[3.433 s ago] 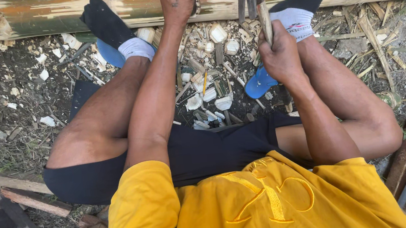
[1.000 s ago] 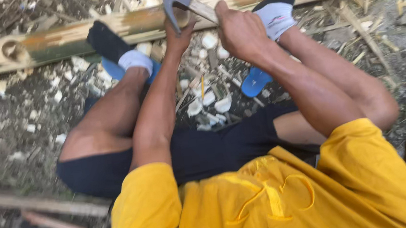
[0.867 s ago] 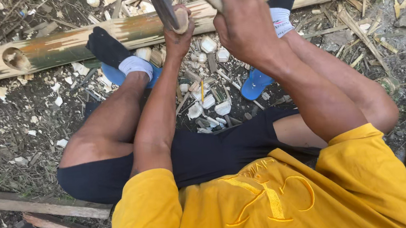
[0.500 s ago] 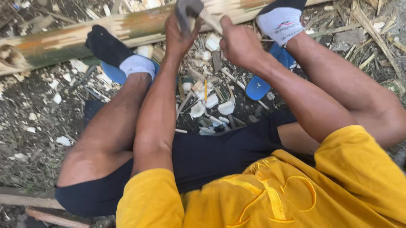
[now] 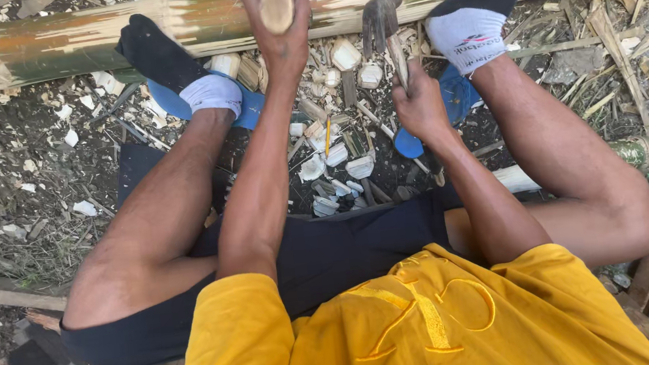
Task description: The person sits on the ground and uses a hammer and chisel to carve a hole into a large bamboo stalk. They repeatedly strike the chisel to remove material and occasionally clear debris from the hole.
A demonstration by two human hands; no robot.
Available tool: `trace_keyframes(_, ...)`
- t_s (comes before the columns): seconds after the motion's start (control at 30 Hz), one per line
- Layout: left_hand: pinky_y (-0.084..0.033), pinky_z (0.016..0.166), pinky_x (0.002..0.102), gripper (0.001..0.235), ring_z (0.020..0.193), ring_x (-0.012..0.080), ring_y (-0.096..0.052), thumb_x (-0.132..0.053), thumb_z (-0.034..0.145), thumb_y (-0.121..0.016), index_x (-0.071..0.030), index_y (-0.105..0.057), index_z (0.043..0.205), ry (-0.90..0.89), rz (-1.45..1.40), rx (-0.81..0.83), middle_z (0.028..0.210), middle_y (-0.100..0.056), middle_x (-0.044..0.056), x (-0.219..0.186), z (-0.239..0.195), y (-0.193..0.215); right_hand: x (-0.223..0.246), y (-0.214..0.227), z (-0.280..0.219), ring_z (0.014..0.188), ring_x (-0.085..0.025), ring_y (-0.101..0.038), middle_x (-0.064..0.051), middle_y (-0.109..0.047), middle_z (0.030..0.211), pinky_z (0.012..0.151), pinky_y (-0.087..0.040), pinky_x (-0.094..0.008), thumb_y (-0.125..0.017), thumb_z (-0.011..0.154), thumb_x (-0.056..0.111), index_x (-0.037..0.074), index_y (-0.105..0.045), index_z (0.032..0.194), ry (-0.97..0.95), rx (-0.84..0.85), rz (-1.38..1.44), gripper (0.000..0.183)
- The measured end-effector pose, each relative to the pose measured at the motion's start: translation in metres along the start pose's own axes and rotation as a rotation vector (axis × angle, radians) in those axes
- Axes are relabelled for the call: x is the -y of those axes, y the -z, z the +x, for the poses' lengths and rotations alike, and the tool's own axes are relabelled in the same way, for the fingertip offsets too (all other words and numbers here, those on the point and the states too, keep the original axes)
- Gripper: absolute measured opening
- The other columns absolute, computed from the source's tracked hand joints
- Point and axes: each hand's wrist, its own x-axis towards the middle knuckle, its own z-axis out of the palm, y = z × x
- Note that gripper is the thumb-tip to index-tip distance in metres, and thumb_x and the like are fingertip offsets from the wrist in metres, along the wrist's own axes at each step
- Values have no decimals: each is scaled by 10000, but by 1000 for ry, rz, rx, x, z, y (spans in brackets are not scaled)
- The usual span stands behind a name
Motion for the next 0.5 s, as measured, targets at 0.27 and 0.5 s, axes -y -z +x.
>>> trace_keyframes(0.27,-494,868,328,587,939,179,-547,-311,913,-856,19,-513,1256,-97,-239,-73,1069,-580,91,-17,52,54,38,-5,2,726,-175,-629,-154,-669,815,665,-530,-354,-565,988,36,8,-572,1080,68,-50,120,97)
trace_keyframes(0.5,-572,903,304,491,979,168,-681,-222,936,-910,22,-599,1229,-214,-132,46,1115,-687,87,-19,36,47,58,3,4,683,-127,-596,-112,-646,764,618,-501,-334,-577,1005,30,1,-568,1054,59,-20,105,58)
